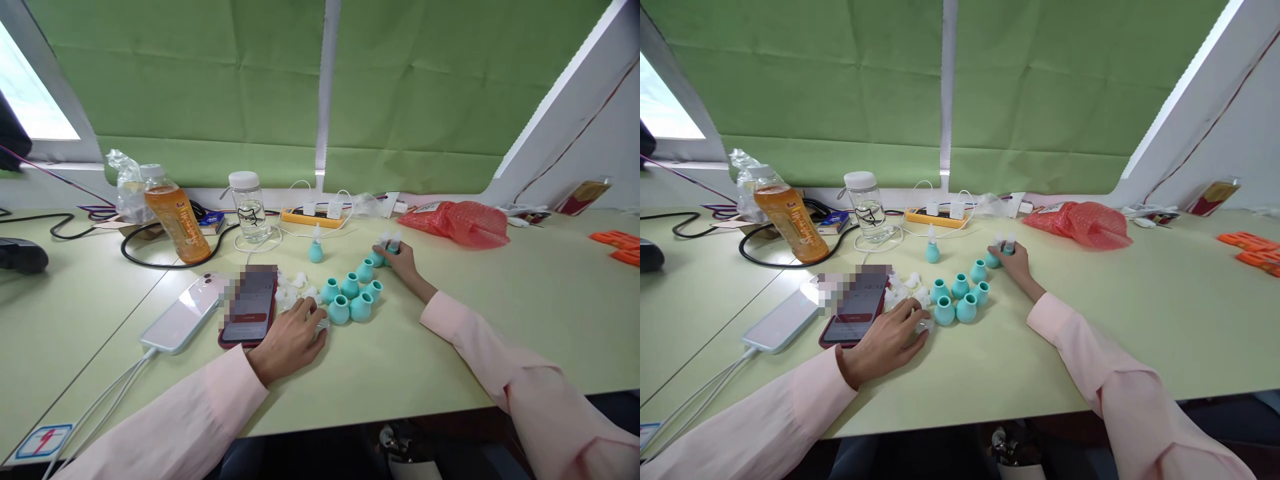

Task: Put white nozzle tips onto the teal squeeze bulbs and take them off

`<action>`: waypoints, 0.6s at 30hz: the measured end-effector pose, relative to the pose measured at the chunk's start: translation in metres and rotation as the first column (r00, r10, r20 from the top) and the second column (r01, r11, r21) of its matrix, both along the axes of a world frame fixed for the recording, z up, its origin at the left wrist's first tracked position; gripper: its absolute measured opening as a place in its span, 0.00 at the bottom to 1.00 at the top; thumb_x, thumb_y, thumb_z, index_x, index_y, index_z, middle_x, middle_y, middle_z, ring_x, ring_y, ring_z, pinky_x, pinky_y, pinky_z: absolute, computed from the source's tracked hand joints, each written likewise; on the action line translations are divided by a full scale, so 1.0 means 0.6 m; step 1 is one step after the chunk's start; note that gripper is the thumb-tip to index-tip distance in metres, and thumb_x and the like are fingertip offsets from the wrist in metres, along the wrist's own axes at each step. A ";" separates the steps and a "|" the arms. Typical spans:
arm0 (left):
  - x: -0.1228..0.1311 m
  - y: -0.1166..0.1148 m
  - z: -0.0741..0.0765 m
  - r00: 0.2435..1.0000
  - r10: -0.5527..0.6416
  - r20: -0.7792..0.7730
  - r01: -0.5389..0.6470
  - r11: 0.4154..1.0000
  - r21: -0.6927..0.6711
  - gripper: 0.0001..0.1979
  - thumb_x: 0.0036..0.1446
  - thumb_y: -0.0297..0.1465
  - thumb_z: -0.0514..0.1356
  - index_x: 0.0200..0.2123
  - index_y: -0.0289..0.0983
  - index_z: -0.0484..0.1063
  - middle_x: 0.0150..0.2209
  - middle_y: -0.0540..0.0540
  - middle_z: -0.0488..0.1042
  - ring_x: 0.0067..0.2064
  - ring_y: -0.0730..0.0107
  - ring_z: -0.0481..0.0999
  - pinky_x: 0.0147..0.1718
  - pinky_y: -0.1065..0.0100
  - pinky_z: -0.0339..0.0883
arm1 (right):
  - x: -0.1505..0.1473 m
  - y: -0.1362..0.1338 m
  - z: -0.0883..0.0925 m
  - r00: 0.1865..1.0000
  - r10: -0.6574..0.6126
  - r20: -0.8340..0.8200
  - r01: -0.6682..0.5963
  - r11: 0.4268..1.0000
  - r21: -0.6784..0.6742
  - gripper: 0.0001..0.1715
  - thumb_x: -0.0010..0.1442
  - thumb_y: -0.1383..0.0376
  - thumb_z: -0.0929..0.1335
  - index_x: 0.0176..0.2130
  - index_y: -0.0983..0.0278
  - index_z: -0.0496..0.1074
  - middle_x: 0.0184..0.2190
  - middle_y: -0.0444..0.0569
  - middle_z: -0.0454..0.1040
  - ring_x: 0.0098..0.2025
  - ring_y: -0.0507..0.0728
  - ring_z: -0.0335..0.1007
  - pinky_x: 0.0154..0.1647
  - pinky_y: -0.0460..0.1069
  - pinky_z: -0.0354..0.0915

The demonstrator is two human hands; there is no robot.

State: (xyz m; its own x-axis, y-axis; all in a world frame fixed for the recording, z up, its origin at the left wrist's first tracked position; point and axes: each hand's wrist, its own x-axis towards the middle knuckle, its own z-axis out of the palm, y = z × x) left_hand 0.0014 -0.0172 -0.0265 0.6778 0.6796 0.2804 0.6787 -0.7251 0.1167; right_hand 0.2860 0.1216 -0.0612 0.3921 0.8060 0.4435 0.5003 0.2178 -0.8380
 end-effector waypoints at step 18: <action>-0.019 -0.012 0.012 0.852 -0.218 0.477 0.267 0.963 -0.036 0.17 0.53 0.41 0.43 0.26 0.34 0.61 0.21 0.49 0.60 0.22 0.73 0.60 0.22 0.69 0.54 | -0.185 -0.280 0.081 0.522 0.722 0.455 -0.770 0.628 -0.113 0.14 0.39 0.58 0.70 0.17 0.63 0.62 0.13 0.38 0.62 0.16 0.47 0.57 0.17 0.43 0.55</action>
